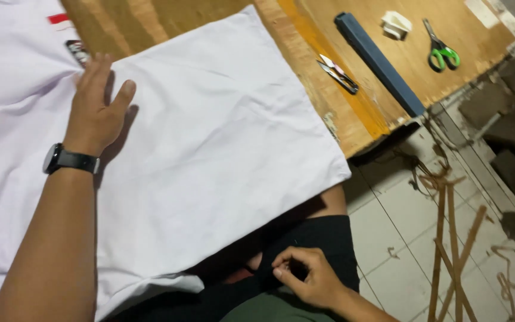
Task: Folding white uniform shirts and trimming loose threads using a small hand tool at a garment factory workstation.
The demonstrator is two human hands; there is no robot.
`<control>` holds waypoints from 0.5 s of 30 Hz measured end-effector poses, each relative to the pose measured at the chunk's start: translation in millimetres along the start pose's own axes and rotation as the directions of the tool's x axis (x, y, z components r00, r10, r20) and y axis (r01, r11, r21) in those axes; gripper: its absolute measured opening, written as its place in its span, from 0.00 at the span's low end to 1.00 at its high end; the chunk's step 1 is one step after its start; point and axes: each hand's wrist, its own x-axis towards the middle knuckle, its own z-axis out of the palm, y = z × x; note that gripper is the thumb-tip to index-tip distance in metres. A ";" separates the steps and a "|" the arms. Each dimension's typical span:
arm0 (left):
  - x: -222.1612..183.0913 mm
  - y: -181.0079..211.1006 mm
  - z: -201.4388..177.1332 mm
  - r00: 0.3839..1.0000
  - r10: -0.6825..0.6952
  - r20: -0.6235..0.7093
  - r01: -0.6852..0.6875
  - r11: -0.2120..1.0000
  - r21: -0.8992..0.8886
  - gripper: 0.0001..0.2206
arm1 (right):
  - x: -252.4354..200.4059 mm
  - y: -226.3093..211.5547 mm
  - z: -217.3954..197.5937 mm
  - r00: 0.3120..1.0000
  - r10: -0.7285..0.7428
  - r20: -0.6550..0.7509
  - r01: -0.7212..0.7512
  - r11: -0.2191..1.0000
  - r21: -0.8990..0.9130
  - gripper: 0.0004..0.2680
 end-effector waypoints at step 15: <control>-221.2 87.8 -11.3 0.995 -0.094 -0.038 0.099 0.841 0.532 0.41 | 199.4 -73.2 46.3 0.577 -0.467 0.671 0.817 0.314 -0.484 0.27</control>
